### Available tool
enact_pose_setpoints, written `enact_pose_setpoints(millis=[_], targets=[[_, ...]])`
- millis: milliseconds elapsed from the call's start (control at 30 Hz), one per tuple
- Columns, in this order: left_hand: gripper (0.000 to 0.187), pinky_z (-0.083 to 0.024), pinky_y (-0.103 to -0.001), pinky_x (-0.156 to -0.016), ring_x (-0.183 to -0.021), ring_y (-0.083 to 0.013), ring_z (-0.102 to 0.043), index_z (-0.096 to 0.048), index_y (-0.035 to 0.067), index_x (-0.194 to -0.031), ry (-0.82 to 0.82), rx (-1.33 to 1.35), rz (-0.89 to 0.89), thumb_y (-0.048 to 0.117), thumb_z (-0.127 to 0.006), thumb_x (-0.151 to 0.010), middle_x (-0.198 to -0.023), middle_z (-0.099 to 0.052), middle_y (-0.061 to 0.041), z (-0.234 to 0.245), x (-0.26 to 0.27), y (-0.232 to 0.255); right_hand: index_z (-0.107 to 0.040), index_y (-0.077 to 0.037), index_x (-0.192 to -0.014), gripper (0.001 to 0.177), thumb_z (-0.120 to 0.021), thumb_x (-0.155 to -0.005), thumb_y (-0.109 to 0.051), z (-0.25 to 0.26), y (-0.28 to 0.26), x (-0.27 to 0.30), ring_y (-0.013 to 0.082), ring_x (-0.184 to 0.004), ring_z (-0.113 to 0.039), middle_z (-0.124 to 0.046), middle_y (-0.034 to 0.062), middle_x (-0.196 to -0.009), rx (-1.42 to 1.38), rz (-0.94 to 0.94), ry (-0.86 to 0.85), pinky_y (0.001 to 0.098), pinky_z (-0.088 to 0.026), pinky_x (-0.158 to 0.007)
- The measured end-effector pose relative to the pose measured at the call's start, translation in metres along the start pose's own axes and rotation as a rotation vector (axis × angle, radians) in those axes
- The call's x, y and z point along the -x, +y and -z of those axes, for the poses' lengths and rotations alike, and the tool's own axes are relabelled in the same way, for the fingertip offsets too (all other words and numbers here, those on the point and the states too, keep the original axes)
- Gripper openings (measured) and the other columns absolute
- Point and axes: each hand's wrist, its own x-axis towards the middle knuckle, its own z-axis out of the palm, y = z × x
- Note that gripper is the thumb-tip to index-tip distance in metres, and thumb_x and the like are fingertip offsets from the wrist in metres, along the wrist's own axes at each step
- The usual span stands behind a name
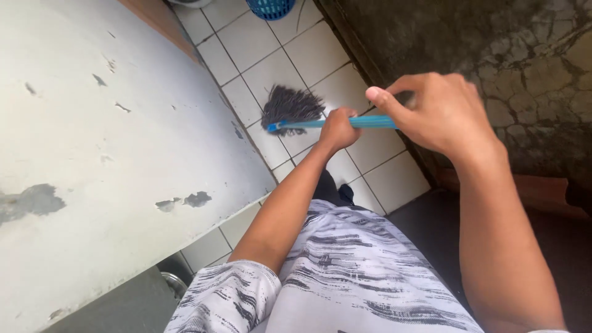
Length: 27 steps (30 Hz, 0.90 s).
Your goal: The recorder prepares a mop in a bucket of water and then mops a tiled floor in an outdoor area.
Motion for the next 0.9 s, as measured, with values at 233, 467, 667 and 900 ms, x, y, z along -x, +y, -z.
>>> enact_pose_setpoints(millis=[233, 467, 667, 900], targets=[[0.028, -0.055, -0.045, -0.065, -0.071, -0.0397, -0.068, -0.059, 0.004, -0.070, 0.068, 0.103, -0.058, 0.021, -0.082, -0.075, -0.073, -0.068, -0.019, -0.004, 0.006, -0.039, -0.075, -0.006, -0.098, 0.060, -0.057, -0.101, -0.063, -0.093, 0.055, -0.002, 0.0294, -0.108, -0.068, -0.073, 0.0160, -0.107, -1.392, 0.723, -0.074, 0.0445, -0.048, -0.106], [0.021, -0.054, -0.036, -0.064, -0.068, -0.0218, -0.068, -0.063, 0.008, -0.077, -0.077, 0.308, -0.167, 0.012, -0.083, -0.070, -0.072, -0.070, -0.009, -0.049, 0.020, 0.009, -0.038, -0.007, -0.060, 0.061, -0.052, -0.116, -0.026, -0.098, 0.080, 0.031, 0.0171, -0.053, -0.041, -0.041, 0.0038, -0.053, -1.554, 0.587, 0.355, 0.0394, -0.044, -0.069], [0.020, -0.051, -0.034, -0.062, -0.065, -0.0168, -0.065, -0.063, 0.008, -0.078, -0.291, 0.425, -0.292, 0.013, -0.082, -0.074, -0.069, -0.066, -0.006, -0.088, 0.042, 0.064, -0.036, -0.004, -0.057, 0.060, -0.050, -0.115, -0.015, -0.076, 0.090, 0.090, 0.0153, -0.048, -0.032, -0.036, 0.0035, -0.052, -1.453, 0.486, 0.483, 0.0342, -0.033, -0.055], [0.027, -0.047, -0.045, -0.061, -0.067, -0.0350, -0.063, -0.055, 0.004, -0.070, -0.355, 0.296, -0.359, 0.015, -0.077, -0.081, -0.068, -0.061, -0.014, -0.171, 0.074, 0.086, -0.036, -0.003, -0.059, 0.057, -0.049, -0.115, -0.010, -0.081, 0.099, 0.137, 0.0149, -0.050, -0.033, -0.038, 0.0042, -0.055, -1.325, 0.353, 0.622, 0.0329, -0.032, -0.054]])
